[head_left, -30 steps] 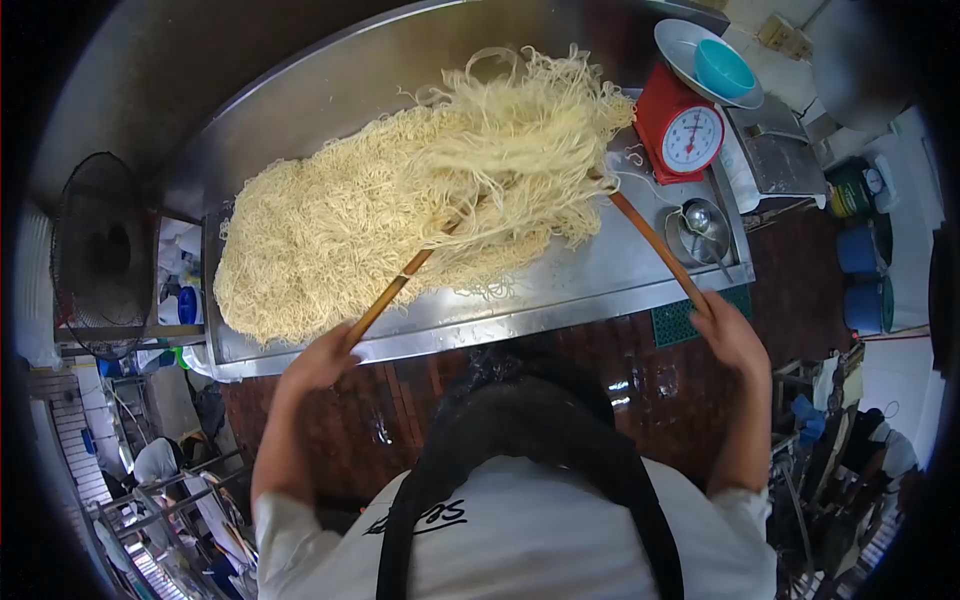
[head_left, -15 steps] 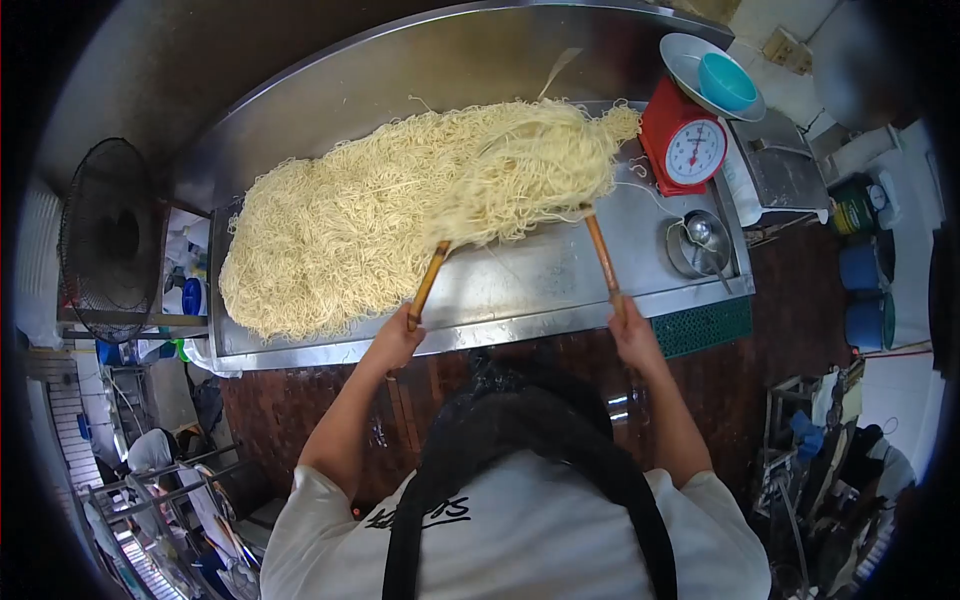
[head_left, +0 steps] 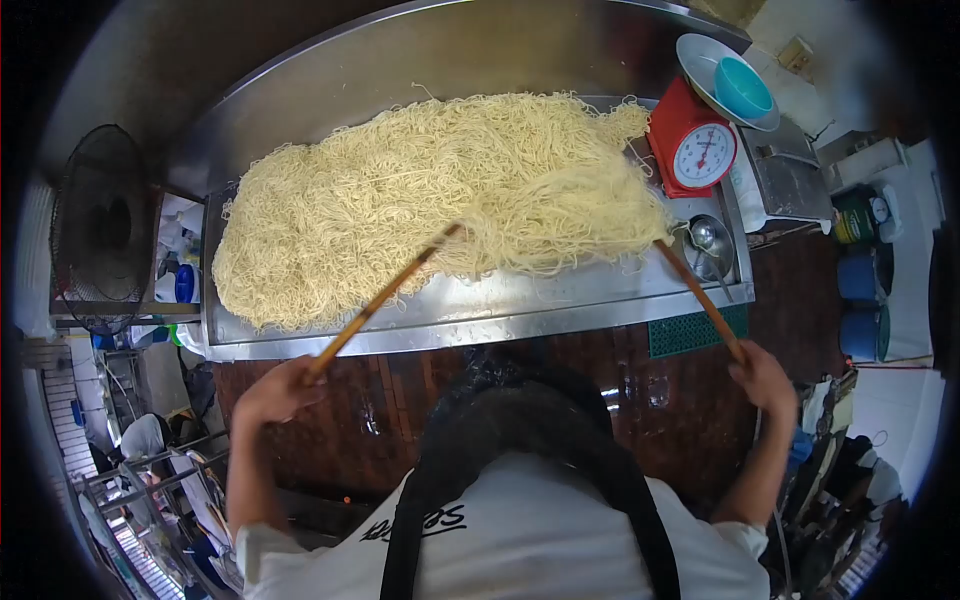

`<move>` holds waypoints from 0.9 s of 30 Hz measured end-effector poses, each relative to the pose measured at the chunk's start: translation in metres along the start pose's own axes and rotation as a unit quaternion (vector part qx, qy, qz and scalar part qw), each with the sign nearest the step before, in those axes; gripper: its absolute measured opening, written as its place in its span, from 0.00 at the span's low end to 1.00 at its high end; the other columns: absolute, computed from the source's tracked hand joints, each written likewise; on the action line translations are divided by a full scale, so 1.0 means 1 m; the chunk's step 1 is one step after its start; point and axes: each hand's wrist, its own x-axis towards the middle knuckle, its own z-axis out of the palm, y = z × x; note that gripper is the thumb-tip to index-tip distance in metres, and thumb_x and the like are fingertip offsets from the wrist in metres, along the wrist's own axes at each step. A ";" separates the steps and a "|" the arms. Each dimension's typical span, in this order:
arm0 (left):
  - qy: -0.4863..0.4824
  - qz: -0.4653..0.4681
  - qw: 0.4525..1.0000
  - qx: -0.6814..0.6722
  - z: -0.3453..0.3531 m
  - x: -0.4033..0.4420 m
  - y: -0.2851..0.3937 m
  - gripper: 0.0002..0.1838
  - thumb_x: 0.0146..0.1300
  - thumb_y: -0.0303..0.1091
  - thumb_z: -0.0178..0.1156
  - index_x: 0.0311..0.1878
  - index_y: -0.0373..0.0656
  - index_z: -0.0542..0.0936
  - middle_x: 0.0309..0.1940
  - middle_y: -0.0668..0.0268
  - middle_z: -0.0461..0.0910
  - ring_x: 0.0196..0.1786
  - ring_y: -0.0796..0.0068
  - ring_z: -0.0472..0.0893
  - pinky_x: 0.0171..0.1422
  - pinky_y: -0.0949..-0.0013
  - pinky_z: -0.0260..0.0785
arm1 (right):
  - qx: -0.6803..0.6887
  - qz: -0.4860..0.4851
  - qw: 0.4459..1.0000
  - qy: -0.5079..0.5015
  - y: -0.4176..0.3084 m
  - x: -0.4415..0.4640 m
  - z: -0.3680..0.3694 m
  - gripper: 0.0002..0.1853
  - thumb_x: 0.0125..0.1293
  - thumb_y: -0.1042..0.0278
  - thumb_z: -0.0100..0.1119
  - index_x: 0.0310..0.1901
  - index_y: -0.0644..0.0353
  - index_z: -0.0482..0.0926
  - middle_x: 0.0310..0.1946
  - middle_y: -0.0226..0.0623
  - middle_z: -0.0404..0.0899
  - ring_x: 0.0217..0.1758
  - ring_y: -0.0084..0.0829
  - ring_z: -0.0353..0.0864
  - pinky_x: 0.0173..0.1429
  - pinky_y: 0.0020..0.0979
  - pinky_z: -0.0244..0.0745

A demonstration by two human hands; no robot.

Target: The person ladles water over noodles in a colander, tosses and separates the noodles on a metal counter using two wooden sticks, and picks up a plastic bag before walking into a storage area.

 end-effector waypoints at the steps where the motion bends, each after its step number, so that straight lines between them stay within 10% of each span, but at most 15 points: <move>1: 0.001 -0.035 0.999 -0.035 -0.007 -0.011 -0.010 0.17 0.64 0.38 0.64 0.51 0.38 0.77 0.32 0.56 0.83 0.37 0.58 0.83 0.44 0.55 0.74 | -0.048 0.002 0.999 -0.003 0.005 -0.021 -0.018 0.27 0.59 0.70 0.68 0.60 0.64 0.75 0.49 0.60 0.81 0.57 0.59 0.79 0.59 0.49 0.74; 5: 0.168 0.116 0.975 0.091 0.047 0.109 -0.021 0.28 0.61 0.25 0.57 0.67 0.34 0.72 0.57 0.42 0.80 0.64 0.46 0.78 0.69 0.54 0.68 | -0.099 0.003 0.993 0.059 -0.039 -0.052 -0.082 0.28 0.60 0.72 0.65 0.63 0.62 0.72 0.47 0.59 0.82 0.55 0.59 0.79 0.59 0.49 0.74; 9: 0.132 0.278 0.951 -0.003 0.133 0.247 0.094 0.27 0.59 0.30 0.60 0.63 0.31 0.72 0.48 0.40 0.82 0.52 0.43 0.82 0.58 0.52 0.72 | -0.092 -0.107 0.981 0.133 -0.073 -0.002 -0.104 0.29 0.64 0.71 0.61 0.67 0.60 0.68 0.42 0.61 0.82 0.50 0.62 0.80 0.54 0.53 0.72; 15: 0.112 0.169 0.979 -0.021 0.058 0.100 0.016 0.21 0.63 0.32 0.62 0.57 0.35 0.74 0.44 0.46 0.83 0.49 0.46 0.82 0.55 0.53 0.73 | -0.140 -0.191 0.972 0.002 -0.092 0.124 -0.083 0.23 0.69 0.69 0.56 0.64 0.60 0.70 0.41 0.62 0.81 0.48 0.60 0.80 0.52 0.56 0.72; 16: 0.050 -0.025 0.992 -0.115 0.037 0.056 0.038 0.23 0.62 0.30 0.62 0.60 0.34 0.74 0.48 0.44 0.82 0.54 0.45 0.81 0.59 0.53 0.72 | -0.144 -0.214 0.966 -0.022 -0.084 0.171 -0.055 0.22 0.70 0.68 0.55 0.64 0.63 0.69 0.43 0.60 0.81 0.50 0.60 0.80 0.53 0.54 0.73; 21: 0.250 0.063 0.966 -0.006 0.090 0.208 0.009 0.24 0.62 0.32 0.62 0.60 0.30 0.73 0.50 0.38 0.81 0.58 0.40 0.80 0.61 0.49 0.72 | -0.019 -0.336 0.941 0.012 -0.224 0.413 0.133 0.18 0.68 0.74 0.48 0.58 0.69 0.73 0.45 0.61 0.81 0.46 0.58 0.81 0.53 0.48 0.77; 24: 0.171 0.028 0.972 -0.158 0.051 0.232 0.109 0.18 0.62 0.34 0.63 0.50 0.34 0.73 0.27 0.52 0.79 0.32 0.56 0.84 0.38 0.54 0.77 | 0.042 -0.356 0.933 -0.033 -0.300 0.346 0.109 0.15 0.74 0.65 0.49 0.53 0.69 0.72 0.37 0.59 0.82 0.41 0.58 0.82 0.47 0.48 0.77; 27: 0.194 0.089 0.967 -0.142 0.070 0.225 0.059 0.16 0.61 0.33 0.64 0.48 0.36 0.73 0.27 0.56 0.77 0.30 0.64 0.83 0.36 0.60 0.76 | 0.098 -0.327 0.939 -0.044 -0.264 0.335 0.127 0.17 0.76 0.58 0.51 0.51 0.67 0.70 0.32 0.56 0.81 0.36 0.54 0.83 0.42 0.47 0.76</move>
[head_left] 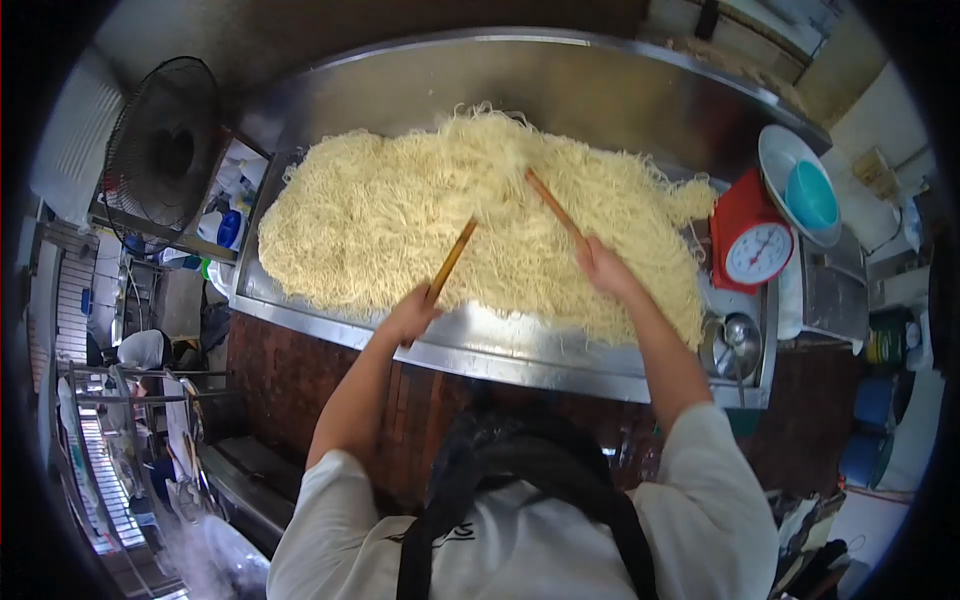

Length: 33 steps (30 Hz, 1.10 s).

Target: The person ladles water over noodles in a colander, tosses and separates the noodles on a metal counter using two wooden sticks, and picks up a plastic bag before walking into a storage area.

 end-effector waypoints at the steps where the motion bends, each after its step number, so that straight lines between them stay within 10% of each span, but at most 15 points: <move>1: 0.029 0.097 0.995 -0.006 0.014 0.012 -0.061 0.16 0.60 0.31 0.65 0.48 0.36 0.73 0.30 0.56 0.78 0.29 0.65 0.82 0.35 0.62 0.75 | 0.009 0.006 0.999 0.032 0.018 -0.014 0.026 0.17 0.76 0.58 0.51 0.50 0.66 0.71 0.31 0.53 0.80 0.34 0.50 0.82 0.41 0.46 0.76; 5: -0.017 0.088 0.994 -0.067 0.052 0.041 0.031 0.20 0.62 0.32 0.63 0.53 0.33 0.70 0.29 0.57 0.78 0.23 0.66 0.79 0.27 0.61 0.72 | 0.144 0.036 0.986 0.070 -0.005 -0.047 0.056 0.15 0.77 0.58 0.51 0.48 0.63 0.73 0.31 0.45 0.80 0.33 0.39 0.80 0.41 0.40 0.75; 7: -0.064 0.109 0.989 -0.071 0.044 0.042 0.090 0.22 0.63 0.30 0.62 0.56 0.32 0.67 0.25 0.60 0.76 0.16 0.69 0.75 0.20 0.62 0.68 | 0.155 0.072 0.979 0.115 -0.028 -0.063 0.013 0.18 0.79 0.55 0.51 0.57 0.62 0.75 0.49 0.42 0.83 0.53 0.31 0.81 0.58 0.34 0.75; 11: -0.161 0.152 0.974 -0.055 0.034 0.002 0.091 0.23 0.63 0.32 0.63 0.58 0.37 0.67 0.25 0.60 0.76 0.18 0.68 0.76 0.23 0.61 0.69 | -0.017 0.063 0.982 0.176 0.019 -0.140 -0.079 0.24 0.75 0.63 0.55 0.69 0.63 0.70 0.63 0.50 0.77 0.67 0.41 0.77 0.70 0.36 0.68; 14: -0.130 0.258 0.957 0.017 0.015 0.003 -0.004 0.24 0.63 0.39 0.67 0.58 0.40 0.72 0.32 0.57 0.80 0.26 0.64 0.79 0.30 0.61 0.71 | -0.100 0.157 0.971 0.147 0.059 -0.209 -0.144 0.20 0.69 0.66 0.57 0.59 0.65 0.74 0.48 0.60 0.81 0.54 0.58 0.81 0.55 0.48 0.76; 17: -0.205 0.008 0.976 0.076 -0.112 -0.080 -0.038 0.25 0.64 0.41 0.67 0.59 0.40 0.74 0.35 0.61 0.80 0.27 0.69 0.78 0.32 0.63 0.71 | -0.287 0.274 0.915 0.077 -0.037 -0.268 -0.185 0.15 0.65 0.69 0.57 0.51 0.66 0.75 0.40 0.61 0.81 0.48 0.63 0.80 0.49 0.53 0.74; 19: -0.200 0.062 0.977 0.033 -0.179 -0.129 -0.110 0.24 0.64 0.37 0.67 0.61 0.41 0.75 0.31 0.63 0.80 0.30 0.69 0.80 0.34 0.63 0.73 | -0.259 0.309 0.914 0.043 -0.144 -0.272 -0.185 0.15 0.64 0.70 0.58 0.51 0.65 0.74 0.39 0.61 0.80 0.48 0.64 0.78 0.48 0.55 0.72; 21: -0.209 -0.173 0.962 0.005 -0.254 -0.187 -0.065 0.22 0.64 0.36 0.66 0.58 0.38 0.74 0.38 0.61 0.80 0.44 0.67 0.81 0.51 0.61 0.75 | -0.225 0.294 0.929 0.029 -0.203 -0.263 -0.178 0.17 0.63 0.71 0.59 0.53 0.64 0.73 0.40 0.60 0.80 0.49 0.66 0.77 0.48 0.56 0.71; 26: 0.009 0.075 0.982 0.172 -0.193 -0.063 -0.205 0.18 0.65 0.31 0.54 0.57 0.35 0.76 0.51 0.41 0.81 0.57 0.40 0.79 0.62 0.48 0.70 | -0.253 0.200 0.945 -0.049 -0.079 -0.068 -0.042 0.19 0.68 0.67 0.54 0.56 0.70 0.75 0.49 0.61 0.82 0.54 0.58 0.81 0.57 0.51 0.76; 28: -0.026 0.004 0.995 0.101 -0.150 0.008 -0.156 0.17 0.64 0.28 0.53 0.55 0.32 0.77 0.52 0.38 0.80 0.57 0.39 0.79 0.63 0.47 0.70 | -0.185 0.039 0.981 0.040 -0.040 0.035 0.049 0.17 0.69 0.72 0.50 0.56 0.70 0.74 0.44 0.63 0.81 0.49 0.59 0.81 0.55 0.50 0.76; 29: 0.043 0.221 0.973 0.046 -0.114 0.058 -0.174 0.17 0.64 0.29 0.56 0.55 0.32 0.75 0.49 0.36 0.80 0.55 0.39 0.80 0.60 0.46 0.71 | -0.075 0.007 0.996 0.053 -0.068 0.071 0.078 0.15 0.70 0.71 0.50 0.54 0.69 0.73 0.41 0.62 0.81 0.47 0.59 0.81 0.53 0.49 0.76; 31: -0.056 0.089 0.994 0.006 -0.134 0.071 -0.097 0.22 0.62 0.33 0.64 0.56 0.33 0.72 0.45 0.40 0.81 0.50 0.42 0.82 0.54 0.52 0.74 | -0.071 0.048 0.995 0.043 -0.130 0.092 0.093 0.16 0.71 0.65 0.52 0.55 0.65 0.71 0.36 0.61 0.81 0.41 0.59 0.82 0.45 0.50 0.77; 33: -0.061 0.145 0.988 -0.007 -0.150 0.060 -0.120 0.23 0.62 0.35 0.65 0.56 0.34 0.72 0.42 0.42 0.81 0.47 0.43 0.82 0.52 0.53 0.74 | -0.048 0.039 0.996 0.066 -0.158 0.061 0.097 0.16 0.72 0.63 0.52 0.55 0.63 0.71 0.34 0.60 0.80 0.39 0.60 0.82 0.42 0.51 0.77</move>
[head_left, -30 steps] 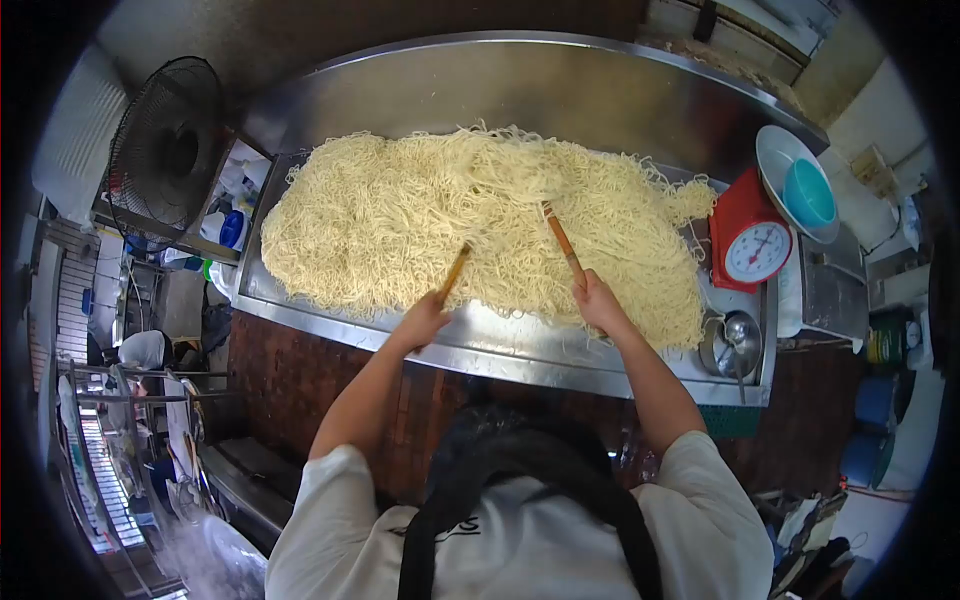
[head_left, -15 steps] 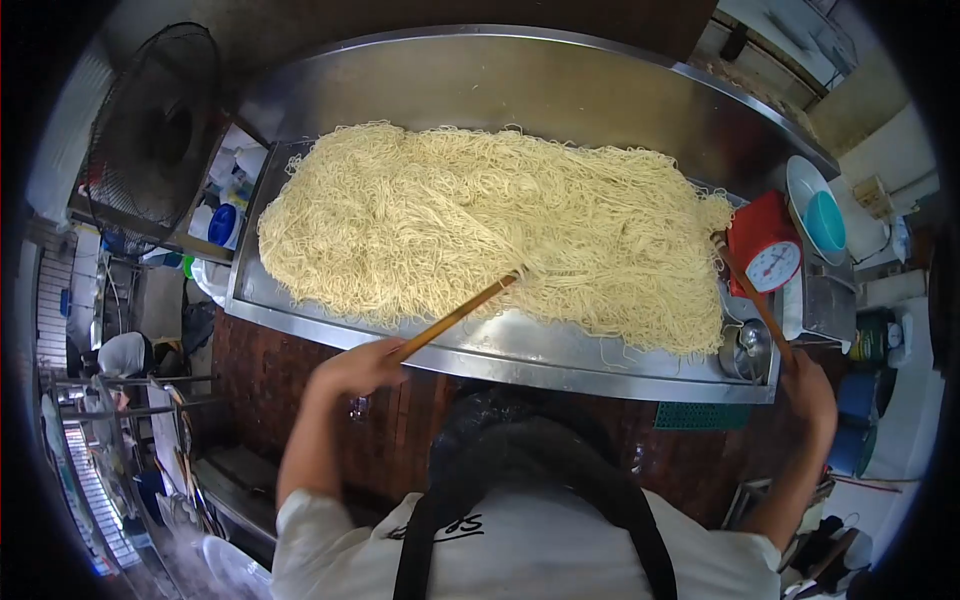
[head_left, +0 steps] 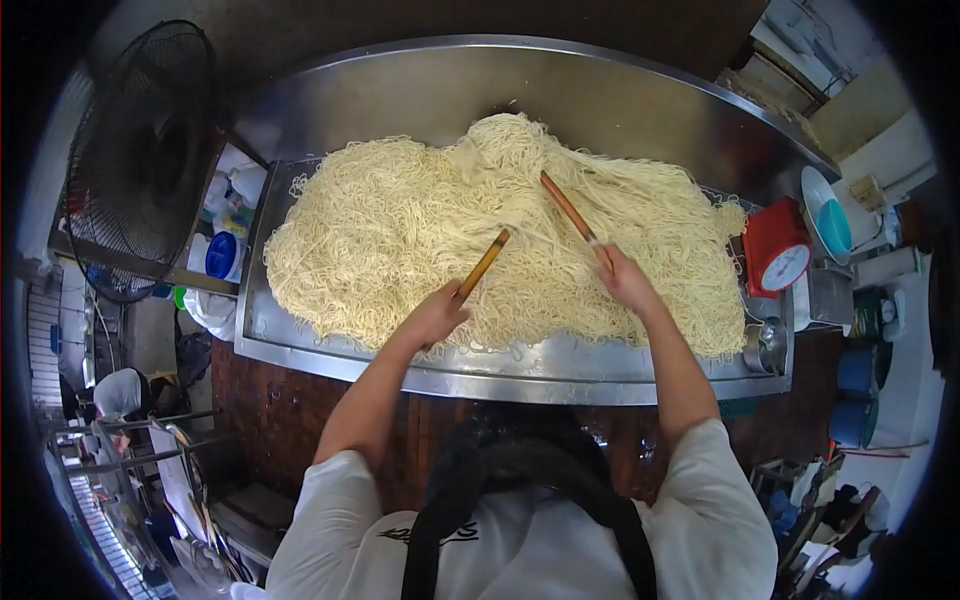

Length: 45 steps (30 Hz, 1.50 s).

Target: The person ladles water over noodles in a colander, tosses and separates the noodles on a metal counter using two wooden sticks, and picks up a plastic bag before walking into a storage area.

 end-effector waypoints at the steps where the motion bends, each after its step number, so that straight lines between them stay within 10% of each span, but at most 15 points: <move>1: 0.002 0.033 0.999 -0.002 -0.012 -0.010 -0.013 0.23 0.61 0.35 0.66 0.56 0.34 0.73 0.41 0.43 0.82 0.46 0.44 0.82 0.51 0.54 0.74 | 0.013 -0.007 1.000 0.017 -0.008 -0.017 0.001 0.16 0.72 0.62 0.51 0.55 0.63 0.70 0.33 0.60 0.80 0.38 0.61 0.81 0.41 0.52 0.76; 5: -0.046 -0.034 0.998 -0.007 0.016 -0.020 -0.053 0.28 0.61 0.36 0.67 0.62 0.36 0.72 0.39 0.48 0.82 0.43 0.55 0.83 0.47 0.57 0.73 | 0.063 0.015 0.993 0.103 0.033 -0.050 0.127 0.12 0.77 0.59 0.52 0.49 0.59 0.72 0.27 0.43 0.76 0.27 0.42 0.78 0.34 0.41 0.74; 8: -0.082 -0.028 0.990 -0.107 0.040 0.007 0.039 0.32 0.62 0.35 0.65 0.67 0.37 0.66 0.26 0.59 0.76 0.19 0.70 0.75 0.22 0.62 0.67 | 0.239 0.083 0.963 0.091 -0.018 -0.051 0.107 0.13 0.74 0.61 0.56 0.51 0.60 0.73 0.34 0.46 0.81 0.37 0.43 0.81 0.44 0.43 0.76; 12: -0.151 0.040 0.986 -0.054 0.017 -0.016 0.121 0.32 0.65 0.37 0.64 0.68 0.36 0.64 0.28 0.56 0.77 0.21 0.65 0.77 0.27 0.60 0.70 | 0.251 0.039 0.932 0.257 -0.011 -0.108 0.006 0.11 0.75 0.67 0.55 0.54 0.59 0.74 0.36 0.32 0.77 0.38 0.23 0.74 0.44 0.29 0.73; 17: -0.158 0.070 0.984 0.038 -0.014 -0.039 0.018 0.30 0.66 0.42 0.66 0.67 0.41 0.70 0.51 0.46 0.80 0.54 0.51 0.81 0.59 0.55 0.71 | -0.043 0.183 0.969 0.163 0.084 -0.226 -0.121 0.16 0.68 0.69 0.57 0.55 0.67 0.74 0.45 0.54 0.81 0.50 0.50 0.81 0.54 0.43 0.74; 21: -0.215 -0.168 0.961 0.046 -0.122 -0.169 0.013 0.26 0.63 0.39 0.67 0.63 0.42 0.74 0.34 0.58 0.81 0.35 0.66 0.83 0.41 0.64 0.74 | -0.146 0.315 0.938 0.012 -0.033 -0.307 -0.207 0.18 0.62 0.71 0.60 0.54 0.67 0.74 0.46 0.61 0.80 0.55 0.61 0.78 0.56 0.51 0.73; 25: -0.099 -0.235 0.966 0.045 -0.112 -0.175 0.008 0.25 0.63 0.35 0.65 0.63 0.41 0.74 0.35 0.55 0.82 0.37 0.59 0.84 0.43 0.60 0.75 | -0.158 0.194 0.968 -0.018 0.027 -0.243 -0.162 0.17 0.63 0.73 0.58 0.54 0.66 0.76 0.49 0.60 0.81 0.57 0.59 0.78 0.58 0.52 0.72; 26: -0.016 -0.024 0.987 0.158 -0.074 -0.145 -0.041 0.25 0.61 0.30 0.62 0.63 0.39 0.74 0.43 0.47 0.83 0.47 0.47 0.84 0.53 0.52 0.75 | -0.202 0.198 0.958 -0.046 0.078 -0.194 -0.123 0.17 0.64 0.73 0.55 0.54 0.68 0.76 0.48 0.61 0.81 0.56 0.60 0.79 0.58 0.51 0.73; 28: -0.021 -0.011 0.991 0.130 0.001 -0.042 -0.068 0.28 0.60 0.26 0.56 0.66 0.36 0.72 0.56 0.39 0.78 0.60 0.41 0.78 0.65 0.50 0.69 | -0.087 0.116 0.987 0.072 0.119 -0.082 -0.039 0.17 0.63 0.73 0.52 0.53 0.71 0.76 0.44 0.66 0.81 0.50 0.62 0.81 0.55 0.50 0.75; 30: 0.056 0.158 0.985 0.029 0.051 0.035 -0.018 0.25 0.61 0.29 0.58 0.63 0.35 0.73 0.47 0.42 0.82 0.50 0.42 0.82 0.55 0.50 0.74 | -0.042 0.083 0.995 0.032 0.071 -0.024 -0.001 0.14 0.66 0.70 0.54 0.50 0.69 0.74 0.39 0.67 0.80 0.46 0.63 0.81 0.51 0.50 0.77; 31: -0.026 -0.007 0.999 -0.024 0.036 0.036 0.051 0.22 0.63 0.31 0.59 0.60 0.36 0.72 0.37 0.48 0.83 0.38 0.50 0.84 0.44 0.53 0.75 | -0.020 0.087 0.995 0.049 0.038 -0.025 0.003 0.13 0.69 0.67 0.53 0.49 0.66 0.71 0.37 0.65 0.80 0.43 0.63 0.81 0.48 0.51 0.77; 37: -0.030 -0.112 0.981 -0.155 0.053 -0.012 -0.019 0.22 0.63 0.33 0.61 0.59 0.39 0.71 0.32 0.57 0.78 0.34 0.63 0.82 0.39 0.60 0.74 | 0.062 0.045 0.990 0.114 0.078 -0.117 0.074 0.11 0.69 0.66 0.54 0.47 0.63 0.70 0.31 0.58 0.80 0.36 0.63 0.80 0.39 0.52 0.76; 40: 0.225 0.203 0.952 0.041 0.115 0.056 -0.039 0.19 0.61 0.31 0.63 0.54 0.36 0.72 0.29 0.59 0.78 0.22 0.67 0.78 0.26 0.62 0.70 | 0.082 0.055 0.992 0.084 0.061 -0.074 0.108 0.11 0.71 0.64 0.56 0.48 0.61 0.72 0.28 0.44 0.76 0.30 0.42 0.79 0.38 0.45 0.75; 42: 0.034 -0.017 0.985 -0.166 0.051 0.020 0.085 0.20 0.62 0.32 0.64 0.53 0.35 0.71 0.27 0.60 0.77 0.17 0.71 0.73 0.21 0.63 0.66 | 0.244 0.151 0.958 -0.003 -0.073 -0.077 0.020 0.11 0.69 0.66 0.55 0.46 0.64 0.71 0.32 0.57 0.80 0.37 0.61 0.81 0.40 0.53 0.75; 45: 0.121 0.052 0.975 -0.178 0.001 -0.032 0.083 0.21 0.64 0.34 0.65 0.56 0.40 0.70 0.30 0.63 0.75 0.25 0.72 0.75 0.29 0.65 0.69 | 0.133 -0.010 0.985 0.112 -0.080 -0.088 -0.021 0.14 0.69 0.66 0.55 0.51 0.64 0.69 0.33 0.60 0.80 0.38 0.62 0.80 0.43 0.53 0.75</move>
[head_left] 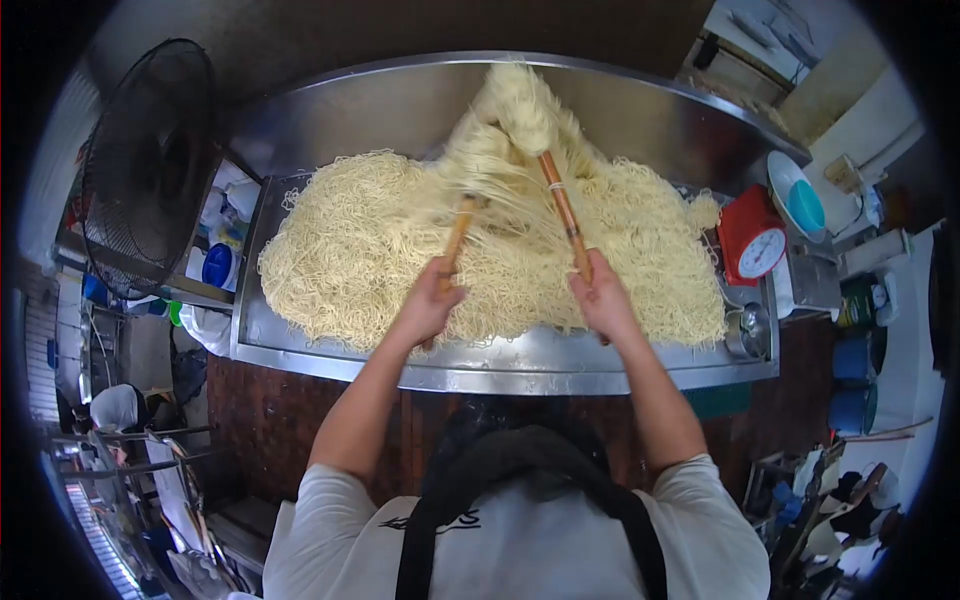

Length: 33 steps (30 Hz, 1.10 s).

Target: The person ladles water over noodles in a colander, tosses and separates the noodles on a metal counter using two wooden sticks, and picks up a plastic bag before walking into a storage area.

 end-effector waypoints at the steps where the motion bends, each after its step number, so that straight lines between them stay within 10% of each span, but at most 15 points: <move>1: -0.011 -0.032 0.999 0.033 -0.019 -0.016 -0.016 0.22 0.65 0.34 0.65 0.58 0.39 0.70 0.35 0.60 0.76 0.33 0.68 0.76 0.38 0.63 0.71 | -0.051 -0.002 0.999 0.002 0.002 -0.012 -0.021 0.16 0.69 0.66 0.55 0.53 0.64 0.69 0.33 0.60 0.80 0.39 0.62 0.80 0.43 0.53 0.75; 4: -0.041 -0.139 0.982 0.124 -0.078 -0.085 -0.084 0.24 0.66 0.34 0.64 0.62 0.40 0.69 0.38 0.58 0.77 0.39 0.66 0.78 0.44 0.62 0.73 | -0.152 0.048 0.985 -0.066 0.068 -0.049 -0.087 0.24 0.68 0.65 0.57 0.62 0.65 0.66 0.38 0.62 0.81 0.44 0.63 0.80 0.49 0.54 0.75; 5: -0.050 -0.251 0.958 0.126 -0.096 -0.112 -0.077 0.22 0.65 0.34 0.64 0.60 0.42 0.71 0.35 0.59 0.77 0.38 0.65 0.79 0.44 0.62 0.73 | -0.201 -0.071 0.975 -0.063 0.121 -0.074 -0.115 0.22 0.67 0.66 0.58 0.60 0.66 0.70 0.40 0.60 0.81 0.44 0.63 0.80 0.49 0.53 0.75; 7: -0.035 -0.314 0.943 0.107 -0.118 -0.166 -0.060 0.21 0.64 0.33 0.65 0.58 0.43 0.73 0.33 0.60 0.77 0.37 0.66 0.79 0.44 0.61 0.74 | -0.279 0.150 0.941 -0.117 0.094 -0.121 -0.182 0.16 0.63 0.69 0.58 0.51 0.63 0.75 0.36 0.58 0.81 0.44 0.62 0.80 0.47 0.54 0.74; 9: -0.040 -0.260 0.954 0.142 -0.116 -0.195 -0.082 0.20 0.64 0.33 0.64 0.57 0.41 0.73 0.36 0.57 0.79 0.40 0.60 0.81 0.47 0.59 0.74 | -0.281 0.222 0.922 -0.147 0.085 -0.134 -0.210 0.16 0.61 0.72 0.56 0.51 0.62 0.75 0.38 0.60 0.81 0.45 0.62 0.80 0.49 0.55 0.74; 13: -0.075 -0.098 0.953 0.276 -0.046 -0.112 -0.120 0.24 0.63 0.31 0.61 0.61 0.33 0.71 0.49 0.40 0.80 0.59 0.34 0.76 0.61 0.48 0.71 | -0.272 0.044 0.951 -0.143 0.196 -0.038 -0.110 0.21 0.65 0.73 0.50 0.60 0.65 0.74 0.47 0.65 0.79 0.54 0.60 0.79 0.61 0.49 0.72; 19: -0.067 -0.138 0.987 0.055 0.027 0.015 -0.028 0.22 0.65 0.36 0.63 0.58 0.36 0.71 0.40 0.49 0.80 0.42 0.59 0.82 0.46 0.57 0.74 | -0.086 0.003 0.989 -0.119 0.086 0.074 -0.005 0.15 0.70 0.65 0.55 0.51 0.65 0.70 0.38 0.63 0.81 0.44 0.63 0.81 0.48 0.53 0.76; 26: -0.050 -0.132 0.984 0.112 0.070 -0.021 -0.111 0.24 0.62 0.36 0.67 0.56 0.36 0.71 0.42 0.47 0.79 0.49 0.53 0.81 0.57 0.54 0.73 | -0.027 0.120 0.986 -0.115 0.130 -0.005 0.046 0.10 0.74 0.63 0.54 0.47 0.62 0.72 0.31 0.50 0.79 0.32 0.51 0.81 0.37 0.42 0.75; 27: 0.083 0.203 0.959 0.181 0.097 0.017 -0.175 0.18 0.65 0.32 0.65 0.54 0.41 0.69 0.23 0.69 0.70 0.16 0.78 0.71 0.18 0.68 0.64 | 0.004 0.097 0.991 -0.095 0.107 -0.003 0.042 0.10 0.74 0.63 0.54 0.46 0.62 0.72 0.31 0.49 0.79 0.32 0.49 0.81 0.38 0.41 0.75; 29: -0.055 -0.124 0.988 -0.076 0.076 0.013 -0.008 0.18 0.67 0.31 0.64 0.55 0.40 0.69 0.22 0.70 0.69 0.16 0.78 0.70 0.17 0.69 0.62 | 0.065 0.060 0.994 -0.066 0.033 0.012 0.001 0.10 0.74 0.63 0.53 0.45 0.62 0.72 0.31 0.48 0.78 0.32 0.45 0.80 0.38 0.40 0.74; 32: -0.015 0.021 1.000 -0.001 0.043 0.006 0.024 0.19 0.69 0.32 0.63 0.59 0.45 0.69 0.24 0.71 0.68 0.18 0.80 0.67 0.19 0.71 0.61 | 0.057 0.023 0.998 0.013 0.004 0.015 -0.070 0.11 0.75 0.62 0.54 0.47 0.62 0.72 0.31 0.46 0.76 0.34 0.39 0.77 0.42 0.40 0.75; 33: -0.030 -0.060 0.997 0.043 0.026 -0.006 0.028 0.22 0.67 0.37 0.64 0.59 0.41 0.70 0.31 0.61 0.75 0.30 0.67 0.76 0.38 0.60 0.71 | -0.019 -0.029 0.999 0.036 0.001 0.014 -0.096 0.12 0.74 0.62 0.55 0.48 0.63 0.72 0.32 0.46 0.76 0.35 0.38 0.77 0.43 0.41 0.75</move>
